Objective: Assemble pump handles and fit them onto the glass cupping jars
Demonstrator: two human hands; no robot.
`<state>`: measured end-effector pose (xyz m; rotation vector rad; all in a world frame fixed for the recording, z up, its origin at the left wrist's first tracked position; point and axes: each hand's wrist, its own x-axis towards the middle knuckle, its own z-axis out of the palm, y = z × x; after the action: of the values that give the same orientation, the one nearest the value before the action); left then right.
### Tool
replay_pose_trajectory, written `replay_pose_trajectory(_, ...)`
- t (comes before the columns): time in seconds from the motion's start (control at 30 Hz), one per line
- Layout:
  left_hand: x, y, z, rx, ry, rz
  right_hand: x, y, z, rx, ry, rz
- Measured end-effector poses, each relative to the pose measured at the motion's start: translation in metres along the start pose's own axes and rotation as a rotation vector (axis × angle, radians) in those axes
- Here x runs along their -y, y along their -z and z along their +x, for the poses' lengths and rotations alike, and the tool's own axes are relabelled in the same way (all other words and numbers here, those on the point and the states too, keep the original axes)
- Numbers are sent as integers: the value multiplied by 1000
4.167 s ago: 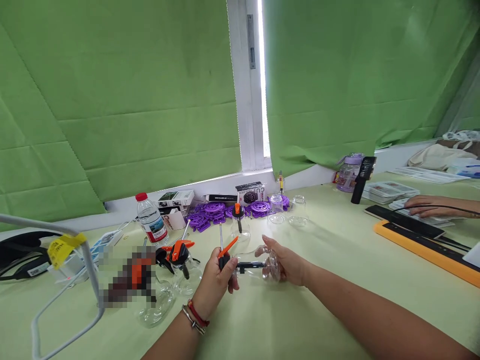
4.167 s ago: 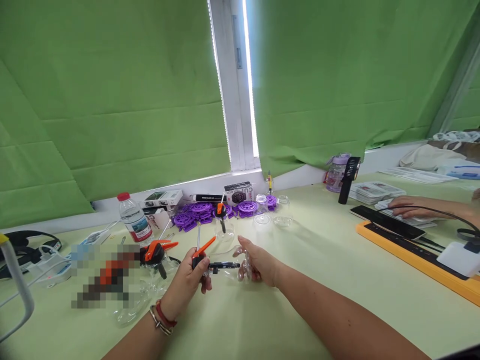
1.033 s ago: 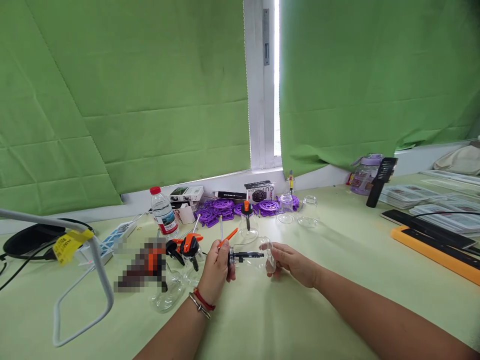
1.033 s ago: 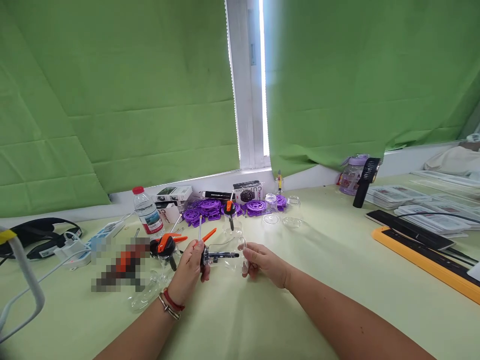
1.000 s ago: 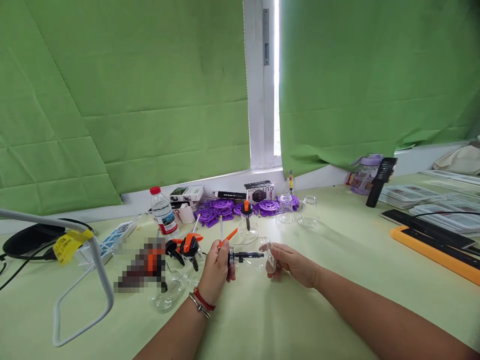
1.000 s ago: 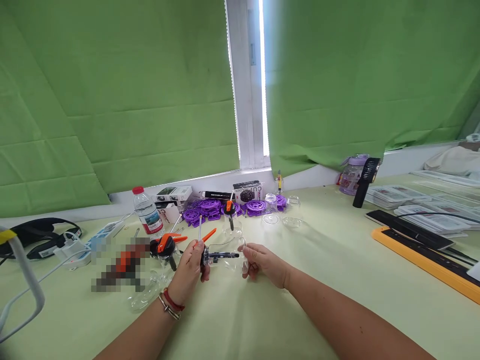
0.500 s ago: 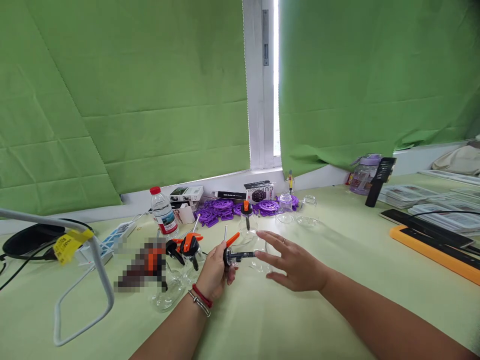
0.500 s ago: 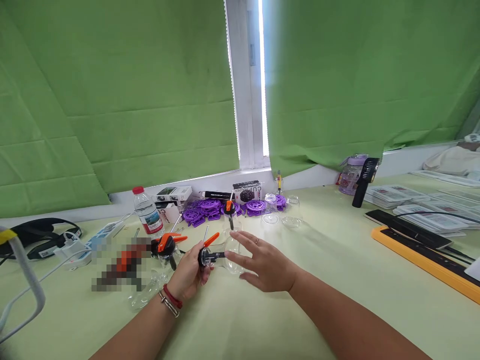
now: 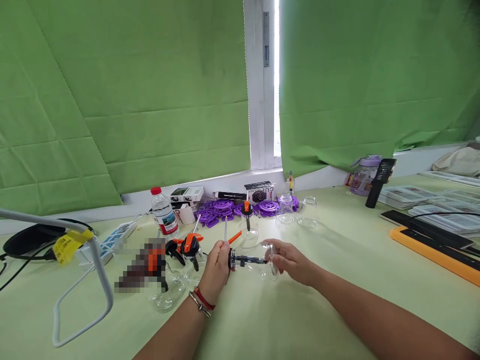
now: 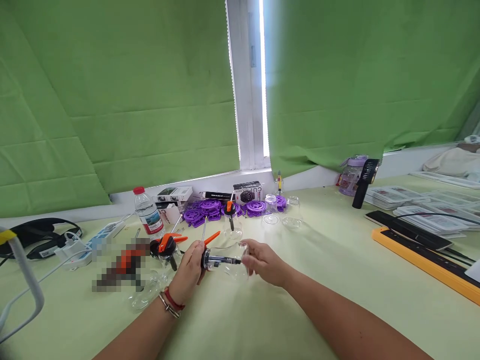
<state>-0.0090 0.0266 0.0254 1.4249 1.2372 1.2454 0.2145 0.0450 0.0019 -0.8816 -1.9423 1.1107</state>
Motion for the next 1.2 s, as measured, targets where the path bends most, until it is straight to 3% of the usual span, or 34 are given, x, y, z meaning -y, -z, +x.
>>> replay_pose_trajectory(0.1, 5, -2, -2, 22, -35, 53, 0, -4, 4, 69, -392, 360)
replay_pose_trajectory(0.2, 11, -3, -1, 25, -8, 42, 0, -4, 6, 106, -546, 427)
replay_pose_trajectory(0.3, 14, -4, 1, 23, 60, -5, -1, -3, 4, 23, -395, 184)
replay_pose_trajectory(0.4, 14, -4, 5, -40, 135, -52, 1, 0, 0, -71, 18, -304)
replay_pose_trajectory(0.5, 12, -4, 6, -91, 224, -100, 4, 0, -1, -18, 393, -763)
replay_pose_trajectory(0.57, 10, -5, 6, -91, 269, -117, 5, -1, 0, 11, 492, -936)
replay_pose_trajectory(0.7, 8, -7, 3, -63, 243, -69, 3, -6, 2, -23, 462, -949)
replay_pose_trajectory(0.97, 14, -7, -1, -123, -53, 223, -8, -12, -5, 25, 251, -481)
replay_pose_trajectory(1.2, 15, -7, -4, -116, -137, 417, -9, -3, -3, 85, 228, -299)
